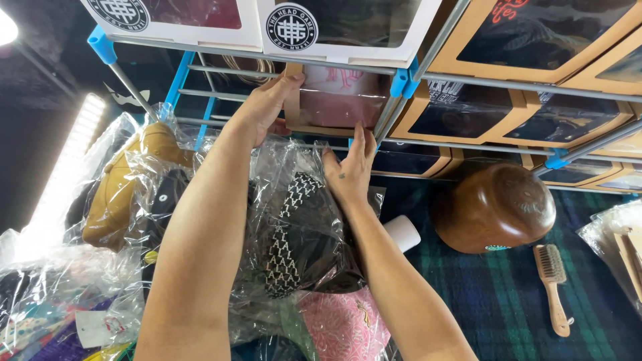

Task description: The person cleans a pink trucker hat using a steamer and a brush, then assembles a cardboard display box and places the hat inside before putting it on a storage shelf.

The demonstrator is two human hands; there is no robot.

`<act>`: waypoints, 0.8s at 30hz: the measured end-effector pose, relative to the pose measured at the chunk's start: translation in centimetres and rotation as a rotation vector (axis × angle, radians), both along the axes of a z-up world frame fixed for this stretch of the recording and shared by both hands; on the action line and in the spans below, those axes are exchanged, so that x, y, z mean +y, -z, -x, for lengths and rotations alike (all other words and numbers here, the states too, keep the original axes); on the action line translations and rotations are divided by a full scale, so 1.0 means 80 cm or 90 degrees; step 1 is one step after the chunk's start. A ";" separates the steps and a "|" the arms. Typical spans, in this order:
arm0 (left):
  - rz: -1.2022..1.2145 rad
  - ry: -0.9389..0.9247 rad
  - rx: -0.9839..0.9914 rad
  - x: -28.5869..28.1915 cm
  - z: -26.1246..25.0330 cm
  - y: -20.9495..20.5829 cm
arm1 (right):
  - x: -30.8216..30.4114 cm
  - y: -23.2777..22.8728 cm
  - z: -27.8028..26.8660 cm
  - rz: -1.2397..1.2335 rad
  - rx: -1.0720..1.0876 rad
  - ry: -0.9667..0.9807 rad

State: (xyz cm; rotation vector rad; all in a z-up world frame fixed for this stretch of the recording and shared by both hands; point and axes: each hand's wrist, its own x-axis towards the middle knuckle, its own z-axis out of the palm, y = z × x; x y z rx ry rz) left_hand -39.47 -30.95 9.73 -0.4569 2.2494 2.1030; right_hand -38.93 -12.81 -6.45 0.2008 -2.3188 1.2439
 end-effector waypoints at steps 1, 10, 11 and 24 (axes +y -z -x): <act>0.005 0.002 0.000 0.001 0.001 -0.001 | 0.001 -0.001 0.001 0.011 -0.007 0.005; 0.012 0.080 -0.092 0.007 -0.028 -0.053 | -0.002 -0.041 -0.021 0.049 -0.040 -0.023; 0.011 0.080 -0.093 0.006 -0.025 -0.047 | -0.002 -0.043 -0.023 0.048 -0.041 -0.023; -0.005 0.060 -0.079 -0.003 -0.013 -0.030 | -0.005 -0.053 -0.028 0.041 -0.091 -0.026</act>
